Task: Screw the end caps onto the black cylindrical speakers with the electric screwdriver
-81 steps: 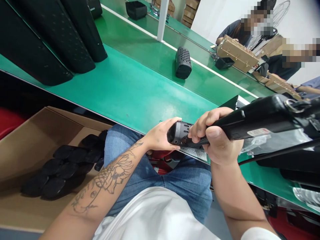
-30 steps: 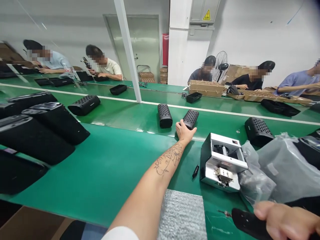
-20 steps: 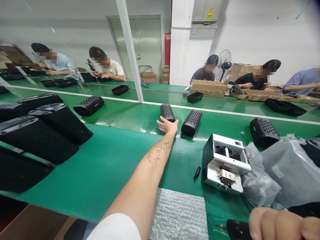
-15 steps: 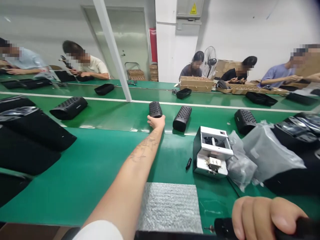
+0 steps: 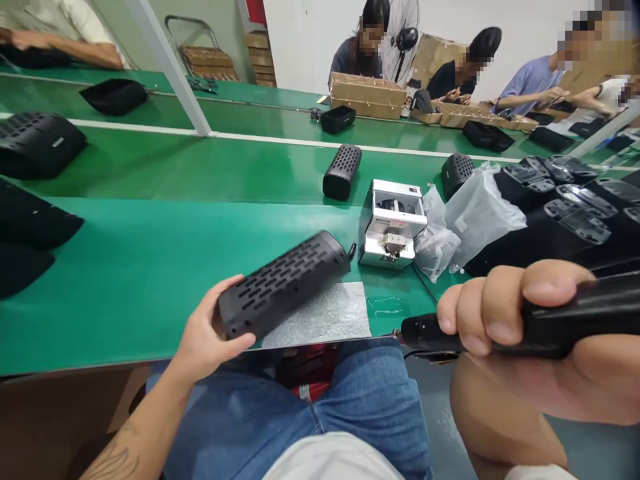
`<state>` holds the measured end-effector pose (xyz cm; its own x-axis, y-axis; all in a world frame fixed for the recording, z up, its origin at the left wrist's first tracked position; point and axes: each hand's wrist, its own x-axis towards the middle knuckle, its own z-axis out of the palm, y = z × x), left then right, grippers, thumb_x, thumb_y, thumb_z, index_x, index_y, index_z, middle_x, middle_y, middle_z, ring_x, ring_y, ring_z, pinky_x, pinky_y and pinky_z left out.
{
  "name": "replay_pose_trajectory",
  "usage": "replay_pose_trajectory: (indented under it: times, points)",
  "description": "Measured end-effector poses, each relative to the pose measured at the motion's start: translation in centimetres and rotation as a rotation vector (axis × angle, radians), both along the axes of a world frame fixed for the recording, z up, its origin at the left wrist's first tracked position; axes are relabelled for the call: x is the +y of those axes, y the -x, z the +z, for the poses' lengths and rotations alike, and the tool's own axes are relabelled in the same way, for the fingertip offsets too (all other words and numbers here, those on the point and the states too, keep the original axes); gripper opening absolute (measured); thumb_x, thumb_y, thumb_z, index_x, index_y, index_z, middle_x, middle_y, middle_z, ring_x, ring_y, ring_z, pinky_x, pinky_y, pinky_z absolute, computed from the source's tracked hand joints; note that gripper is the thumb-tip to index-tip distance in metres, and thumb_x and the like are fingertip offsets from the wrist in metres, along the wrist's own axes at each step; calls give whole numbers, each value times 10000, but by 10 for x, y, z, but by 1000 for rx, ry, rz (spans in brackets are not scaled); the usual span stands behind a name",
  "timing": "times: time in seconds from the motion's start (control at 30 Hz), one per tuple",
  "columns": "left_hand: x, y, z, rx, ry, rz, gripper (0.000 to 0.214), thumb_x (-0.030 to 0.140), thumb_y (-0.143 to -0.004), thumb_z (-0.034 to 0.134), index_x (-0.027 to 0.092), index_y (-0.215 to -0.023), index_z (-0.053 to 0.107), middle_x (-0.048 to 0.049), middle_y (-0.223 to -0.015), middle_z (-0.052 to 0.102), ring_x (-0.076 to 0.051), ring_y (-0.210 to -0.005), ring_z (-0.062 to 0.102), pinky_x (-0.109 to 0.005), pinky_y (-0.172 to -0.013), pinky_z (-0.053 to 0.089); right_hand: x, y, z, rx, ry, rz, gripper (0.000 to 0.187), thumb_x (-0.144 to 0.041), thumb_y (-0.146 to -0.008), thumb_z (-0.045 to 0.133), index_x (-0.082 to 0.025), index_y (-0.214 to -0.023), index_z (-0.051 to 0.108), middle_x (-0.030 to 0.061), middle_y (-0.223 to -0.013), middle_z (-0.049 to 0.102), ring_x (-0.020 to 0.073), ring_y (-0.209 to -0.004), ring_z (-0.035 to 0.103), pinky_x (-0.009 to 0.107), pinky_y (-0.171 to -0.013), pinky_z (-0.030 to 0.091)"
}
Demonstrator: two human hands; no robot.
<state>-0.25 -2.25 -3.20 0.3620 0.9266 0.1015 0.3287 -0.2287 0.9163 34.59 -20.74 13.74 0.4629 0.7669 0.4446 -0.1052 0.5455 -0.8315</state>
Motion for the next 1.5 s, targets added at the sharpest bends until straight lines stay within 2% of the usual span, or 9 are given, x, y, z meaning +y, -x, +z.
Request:
replay_pose_trajectory:
  times: [0.07, 0.13, 0.23, 0.37, 0.5, 0.67, 0.93, 1.23, 1.5]
  points:
    - [-12, 5, 3, 48, 21, -134, 984, 430, -647, 951, 265, -1533, 555, -117, -1410, 711, -380, -1213, 762, -512, -1014, 688, -2, 13, 4, -47, -6, -98, 339, -529, -819, 945, -262, -950, 781, -32, -607, 613, 169, -454, 546, 388, -519, 539]
    - [-15, 2, 7, 75, 46, -267, 990, 367, -671, 942, 290, -1564, 521, -106, -1459, 696, -365, -1251, 756, -487, -1056, 672, -2, 21, 4, -79, -17, -138, 340, -525, -820, 946, -261, -966, 790, -19, -621, 624, 189, -476, 561, 410, -535, 539]
    - [-12, -6, 13, 69, 89, -418, 1008, 270, -705, 898, 323, -1608, 451, -85, -1495, 683, -339, -1316, 731, -456, -1120, 637, 4, 24, -3, -128, -46, -94, 326, -520, -828, 941, -258, -962, 801, -16, -621, 639, 195, -473, 583, 408, -516, 545]
    - [-10, -13, 18, 93, 82, -496, 1026, 202, -724, 850, 328, -1633, 393, -74, -1531, 646, -313, -1367, 694, -428, -1175, 590, 21, 20, -19, -148, -97, -3, 283, -451, -859, 910, -217, -972, 800, -6, -630, 663, 185, -458, 607, 375, -484, 541]
    - [-10, -11, 19, 130, 55, -508, 1047, 245, -737, 869, 311, -1649, 360, -89, -1531, 636, -319, -1373, 679, -397, -1155, 591, 34, 20, -31, -159, -113, 0, 255, -408, -867, 897, -197, -974, 799, 0, -636, 668, 184, -466, 622, 366, -493, 555]
    - [-10, -10, 16, 131, 33, -503, 1055, 268, -729, 885, 319, -1647, 367, -89, -1571, 606, -329, -1418, 647, -392, -1170, 576, 42, 20, -37, -165, -95, 24, 241, -389, -856, 897, -188, -933, 788, 4, -633, 670, 193, -456, 627, 378, -490, 569]
    - [-12, -11, 15, 130, -1, -496, 1049, 269, -727, 886, 292, -1647, 383, -117, -1575, 595, -338, -1388, 665, -389, -1128, 602, 52, 19, -38, -155, -49, 100, 225, -338, -819, 909, -186, -883, 757, -5, -607, 662, 171, -432, 599, 352, -474, 574]
    - [-13, -10, 12, 139, 7, -479, 1081, 217, -685, 865, 331, -1645, 381, -68, -1561, 603, -309, -1379, 670, -384, -1169, 570, 50, 14, -39, -186, -25, 223, 208, -309, -812, 903, -184, -885, 754, -4, -606, 663, 159, -440, 602, 346, -511, 593]
    - [-14, -11, 14, 132, 22, -474, 1076, 223, -689, 863, 317, -1649, 387, -84, -1563, 601, -317, -1377, 669, -404, -1176, 570, 50, 14, -41, -217, 0, 217, 208, -314, -833, 894, -182, -887, 742, -3, -613, 654, 159, -447, 605, 346, -520, 585]
